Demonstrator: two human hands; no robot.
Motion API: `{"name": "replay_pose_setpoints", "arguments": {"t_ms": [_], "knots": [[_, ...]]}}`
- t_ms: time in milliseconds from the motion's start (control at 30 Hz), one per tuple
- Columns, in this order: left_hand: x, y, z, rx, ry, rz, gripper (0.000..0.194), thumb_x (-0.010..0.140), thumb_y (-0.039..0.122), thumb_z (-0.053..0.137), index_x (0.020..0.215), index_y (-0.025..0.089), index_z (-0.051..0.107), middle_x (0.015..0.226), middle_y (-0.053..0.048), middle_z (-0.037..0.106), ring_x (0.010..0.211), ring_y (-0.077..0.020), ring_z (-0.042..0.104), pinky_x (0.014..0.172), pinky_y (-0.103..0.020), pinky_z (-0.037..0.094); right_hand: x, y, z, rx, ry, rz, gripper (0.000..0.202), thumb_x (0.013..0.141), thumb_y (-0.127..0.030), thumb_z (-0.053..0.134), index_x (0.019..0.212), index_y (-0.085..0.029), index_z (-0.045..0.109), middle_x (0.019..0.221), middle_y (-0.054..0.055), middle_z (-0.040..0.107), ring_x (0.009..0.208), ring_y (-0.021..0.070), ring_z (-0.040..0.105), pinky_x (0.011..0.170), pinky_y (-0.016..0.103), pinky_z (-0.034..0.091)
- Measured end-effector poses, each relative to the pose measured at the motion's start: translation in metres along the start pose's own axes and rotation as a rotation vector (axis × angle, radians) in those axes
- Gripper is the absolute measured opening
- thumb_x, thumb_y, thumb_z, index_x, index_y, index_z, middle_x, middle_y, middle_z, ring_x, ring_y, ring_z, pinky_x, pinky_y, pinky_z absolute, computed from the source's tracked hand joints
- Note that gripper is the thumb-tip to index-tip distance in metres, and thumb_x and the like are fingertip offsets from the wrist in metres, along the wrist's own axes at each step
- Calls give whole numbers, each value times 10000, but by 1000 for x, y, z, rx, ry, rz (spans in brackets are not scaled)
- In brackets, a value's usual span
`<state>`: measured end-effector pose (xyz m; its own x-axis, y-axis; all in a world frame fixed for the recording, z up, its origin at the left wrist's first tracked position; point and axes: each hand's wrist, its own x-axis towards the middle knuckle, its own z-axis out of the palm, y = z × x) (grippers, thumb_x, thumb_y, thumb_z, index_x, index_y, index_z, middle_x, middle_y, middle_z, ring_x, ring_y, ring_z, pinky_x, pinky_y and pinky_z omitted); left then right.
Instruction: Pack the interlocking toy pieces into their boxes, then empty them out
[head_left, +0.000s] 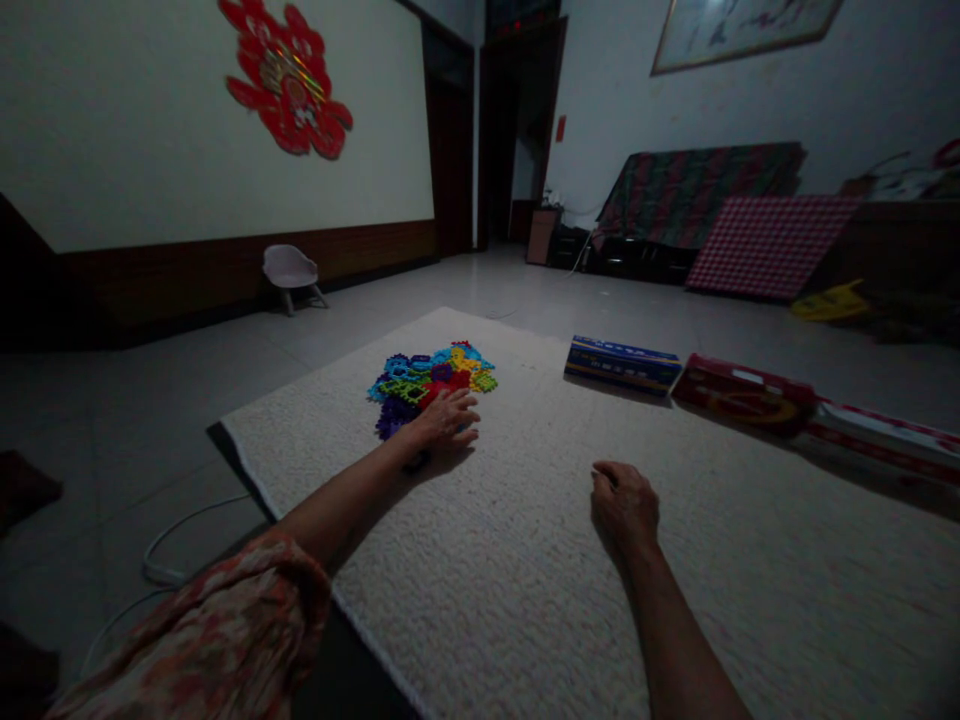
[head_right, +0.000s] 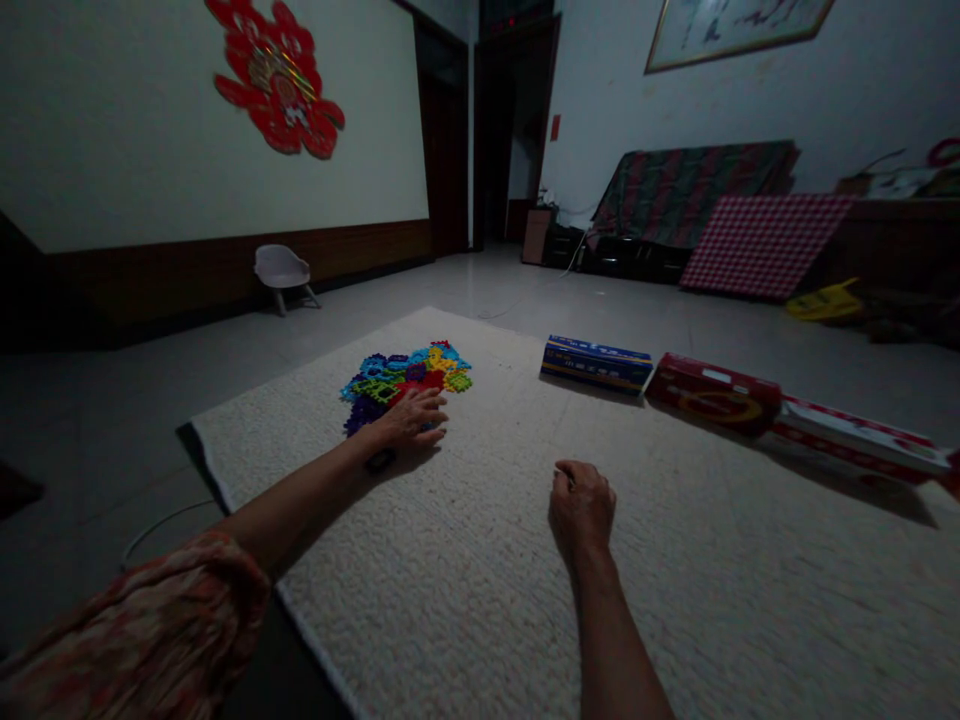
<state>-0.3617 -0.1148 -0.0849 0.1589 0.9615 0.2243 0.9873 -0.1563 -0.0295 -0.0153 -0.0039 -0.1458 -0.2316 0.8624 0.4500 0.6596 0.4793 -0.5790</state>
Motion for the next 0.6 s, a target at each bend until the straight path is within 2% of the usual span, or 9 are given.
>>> {"name": "replay_pose_setpoints", "arguments": {"t_ms": [100,200,300,400,433,500,600], "knots": [[-24,-2,4,18,-8,-17,309,917,411,614,1127,231,753,1399,-115,641,1394,-344,475,1101,-538,363,-1,0,0,-1,6,-3,358,814,-332,468,940,-176,764,1029,130,752,941,277,643,917,436,477],[-23,-10,6,15,57,-83,287,921,379,602,1117,233,753,1359,-120,662,1352,-317,521,1109,-514,376,-1,0,0,-9,9,-11,356,825,-340,470,947,-183,766,1039,124,753,938,277,649,900,438,486],[-8,-23,1,-85,208,-114,276,925,342,592,1112,217,752,1306,-121,696,1277,-277,593,1092,-451,431,4,2,-2,-43,-14,-11,342,830,-323,480,942,-184,772,1023,127,756,913,275,660,873,429,497],[4,-42,-8,-202,412,-256,253,936,276,555,1056,197,763,1211,-115,742,1175,-242,663,1060,-392,490,20,4,-4,-49,-71,-7,325,809,-295,514,961,-183,779,1008,127,761,886,263,676,845,399,512],[6,-49,-10,-215,448,-294,255,936,256,543,1042,190,765,1190,-117,750,1154,-239,675,1051,-386,502,26,5,-4,-49,-88,-11,326,802,-287,522,972,-180,780,1014,129,761,885,259,680,840,392,516],[7,-61,-12,-232,460,-309,245,921,250,558,1029,185,768,1185,-116,755,1143,-237,682,1056,-382,506,38,4,-2,-63,-111,-24,335,797,-281,528,987,-172,781,1033,137,759,894,259,686,842,387,519],[8,-79,-11,-301,408,-362,234,878,286,621,1031,200,776,1246,-90,744,1185,-222,666,1092,-346,479,49,4,5,-96,-124,-53,337,806,-291,508,958,-168,782,1013,145,760,890,268,682,848,399,514]]}}
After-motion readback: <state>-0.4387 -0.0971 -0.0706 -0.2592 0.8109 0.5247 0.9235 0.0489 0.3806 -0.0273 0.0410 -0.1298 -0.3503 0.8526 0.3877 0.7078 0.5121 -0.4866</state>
